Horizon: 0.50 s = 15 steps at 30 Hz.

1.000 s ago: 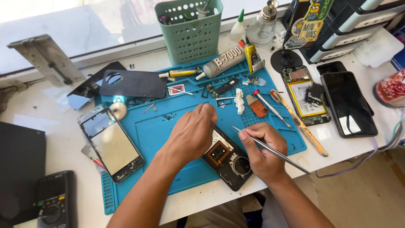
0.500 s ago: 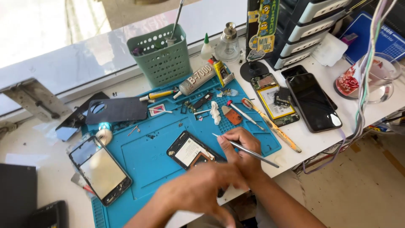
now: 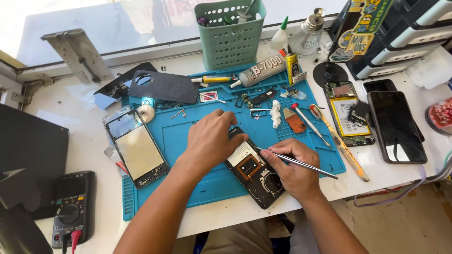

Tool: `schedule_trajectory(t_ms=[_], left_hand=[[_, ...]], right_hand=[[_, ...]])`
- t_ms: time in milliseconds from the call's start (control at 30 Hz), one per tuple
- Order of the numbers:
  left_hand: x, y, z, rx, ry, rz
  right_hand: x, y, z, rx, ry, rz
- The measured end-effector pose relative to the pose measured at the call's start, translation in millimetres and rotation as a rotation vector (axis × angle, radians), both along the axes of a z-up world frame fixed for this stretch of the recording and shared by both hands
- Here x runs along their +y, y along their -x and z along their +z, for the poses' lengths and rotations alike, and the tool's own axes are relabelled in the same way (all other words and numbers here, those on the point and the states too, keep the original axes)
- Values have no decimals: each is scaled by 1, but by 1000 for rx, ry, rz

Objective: Repairing a smartphone by manipulating internal components with a pry tool

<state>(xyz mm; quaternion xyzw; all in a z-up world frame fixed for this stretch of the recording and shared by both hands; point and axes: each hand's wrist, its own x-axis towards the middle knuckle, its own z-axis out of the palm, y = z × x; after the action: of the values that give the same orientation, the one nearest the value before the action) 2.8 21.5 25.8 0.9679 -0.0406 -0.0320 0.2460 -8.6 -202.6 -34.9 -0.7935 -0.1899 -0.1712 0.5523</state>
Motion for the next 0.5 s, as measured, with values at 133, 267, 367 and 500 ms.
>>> schedule_trajectory(t_ms=[133, 267, 367, 500], left_hand=[[3, -2, -3, 11, -65, 3], [2, -2, -4, 17, -91, -11], [1, -1, 4, 21, -92, -24], [-1, 0, 7, 32, -85, -32]], right_hand=[[3, -3, -1, -31, 12, 18], [6, -1, 0, -41, 26, 1], [7, -3, 0, -69, 27, 13], [6, 0, 1, -95, 12, 10]])
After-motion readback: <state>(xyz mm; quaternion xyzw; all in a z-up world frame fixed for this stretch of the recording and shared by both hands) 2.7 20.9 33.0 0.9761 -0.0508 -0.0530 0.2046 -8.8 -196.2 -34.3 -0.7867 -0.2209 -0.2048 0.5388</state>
